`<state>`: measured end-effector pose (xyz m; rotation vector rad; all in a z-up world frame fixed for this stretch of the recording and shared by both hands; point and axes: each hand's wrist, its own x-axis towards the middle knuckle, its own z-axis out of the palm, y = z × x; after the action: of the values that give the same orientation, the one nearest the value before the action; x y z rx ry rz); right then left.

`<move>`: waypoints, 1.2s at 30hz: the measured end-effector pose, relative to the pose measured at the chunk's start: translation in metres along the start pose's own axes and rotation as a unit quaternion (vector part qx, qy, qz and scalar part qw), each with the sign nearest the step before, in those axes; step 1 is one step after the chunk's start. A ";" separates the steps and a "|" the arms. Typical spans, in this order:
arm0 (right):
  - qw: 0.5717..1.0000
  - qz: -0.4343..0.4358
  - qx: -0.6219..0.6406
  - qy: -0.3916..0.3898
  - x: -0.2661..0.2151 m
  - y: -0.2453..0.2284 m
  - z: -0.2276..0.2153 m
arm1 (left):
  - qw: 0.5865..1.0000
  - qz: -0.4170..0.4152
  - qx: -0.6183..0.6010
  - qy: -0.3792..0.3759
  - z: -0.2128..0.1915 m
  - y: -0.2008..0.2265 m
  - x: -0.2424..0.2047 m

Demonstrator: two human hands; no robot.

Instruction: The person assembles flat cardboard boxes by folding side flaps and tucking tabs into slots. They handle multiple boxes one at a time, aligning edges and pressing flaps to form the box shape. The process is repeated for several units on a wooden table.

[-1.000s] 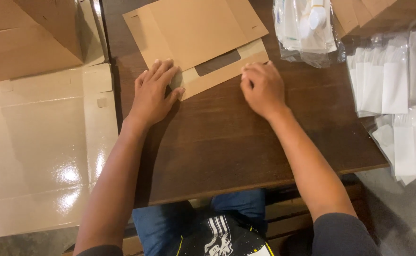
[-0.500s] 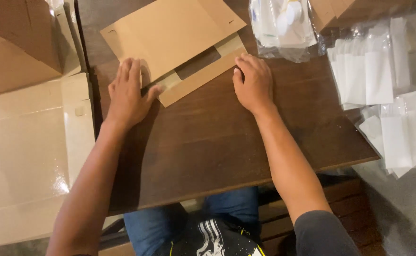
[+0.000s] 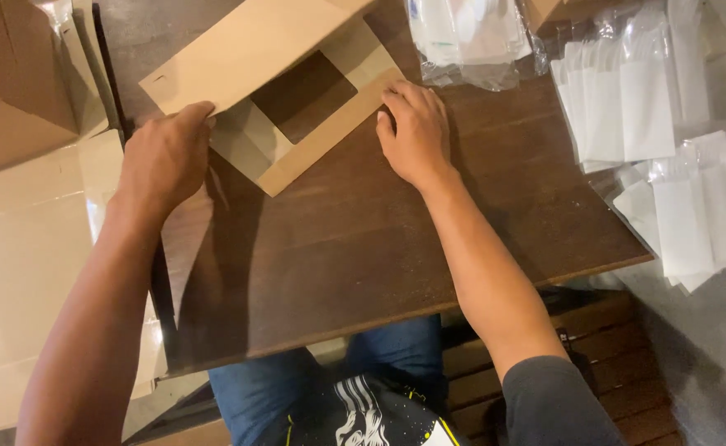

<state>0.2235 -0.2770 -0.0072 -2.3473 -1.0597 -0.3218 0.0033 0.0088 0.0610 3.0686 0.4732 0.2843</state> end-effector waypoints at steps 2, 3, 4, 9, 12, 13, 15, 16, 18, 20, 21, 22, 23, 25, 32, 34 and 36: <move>0.999 -0.049 0.008 0.020 0.001 -0.007 -0.009 | 0.994 -0.032 -0.096 -0.035 -0.027 0.018 -0.004; 0.998 -0.051 0.008 0.021 0.000 -0.007 -0.009 | 0.994 -0.033 -0.095 -0.033 -0.030 0.017 -0.008; 0.999 -0.047 0.016 0.022 -0.001 -0.008 -0.008 | 0.991 -0.032 -0.125 -0.028 -0.033 0.016 -0.011; 0.998 -0.009 0.059 -0.011 -0.003 -0.019 -0.016 | 0.980 -0.081 -0.179 -0.029 -0.059 0.021 -0.028; 0.993 0.038 0.094 -0.052 -0.003 -0.031 -0.025 | 0.970 -0.114 -0.213 -0.029 -0.075 0.024 -0.039; 0.991 0.049 0.117 -0.053 -0.004 -0.036 -0.030 | 0.966 -0.128 -0.224 -0.023 -0.080 0.025 -0.042; 0.987 0.059 0.138 -0.053 -0.005 -0.042 -0.037 | 0.961 -0.143 -0.236 -0.016 -0.086 0.024 -0.048; 0.986 0.069 0.141 -0.057 -0.005 -0.045 -0.039 | 0.956 -0.147 -0.253 -0.003 -0.088 0.023 -0.051; 0.985 0.077 0.145 -0.062 -0.006 -0.048 -0.042 | 0.951 -0.152 -0.270 0.011 -0.089 0.020 -0.057; 0.980 0.090 0.164 -0.065 -0.007 -0.050 -0.045 | 0.939 -0.161 -0.304 0.025 -0.088 0.019 -0.061; 0.980 0.090 0.163 -0.065 -0.007 -0.050 -0.045 | 0.938 -0.161 -0.305 0.025 -0.089 0.018 -0.064; 0.976 0.109 0.177 -0.058 -0.007 -0.049 -0.046 | 0.937 -0.143 -0.317 0.037 -0.090 0.017 -0.066; 0.972 0.129 0.191 -0.051 -0.007 -0.048 -0.046 | 0.935 -0.124 -0.328 0.048 -0.091 0.016 -0.068; 0.970 0.144 0.189 -0.052 -0.005 -0.052 -0.054 | 0.936 -0.120 -0.328 0.051 -0.091 0.011 -0.073; 0.951 0.225 0.167 -0.130 -0.001 -0.077 -0.088 | 0.862 -0.168 -0.476 0.039 -0.106 0.022 -0.085; 0.942 0.238 0.139 -0.189 0.001 -0.092 -0.105 | 0.883 -0.163 -0.438 0.050 -0.104 0.021 -0.089; 0.929 0.249 0.113 -0.250 0.001 -0.100 -0.114 | 0.902 -0.161 -0.396 0.061 -0.099 0.017 -0.095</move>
<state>0.1500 -0.2865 0.1253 -2.4299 -0.6153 0.5861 -0.0987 -0.0363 0.1427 2.1509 0.6562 0.5069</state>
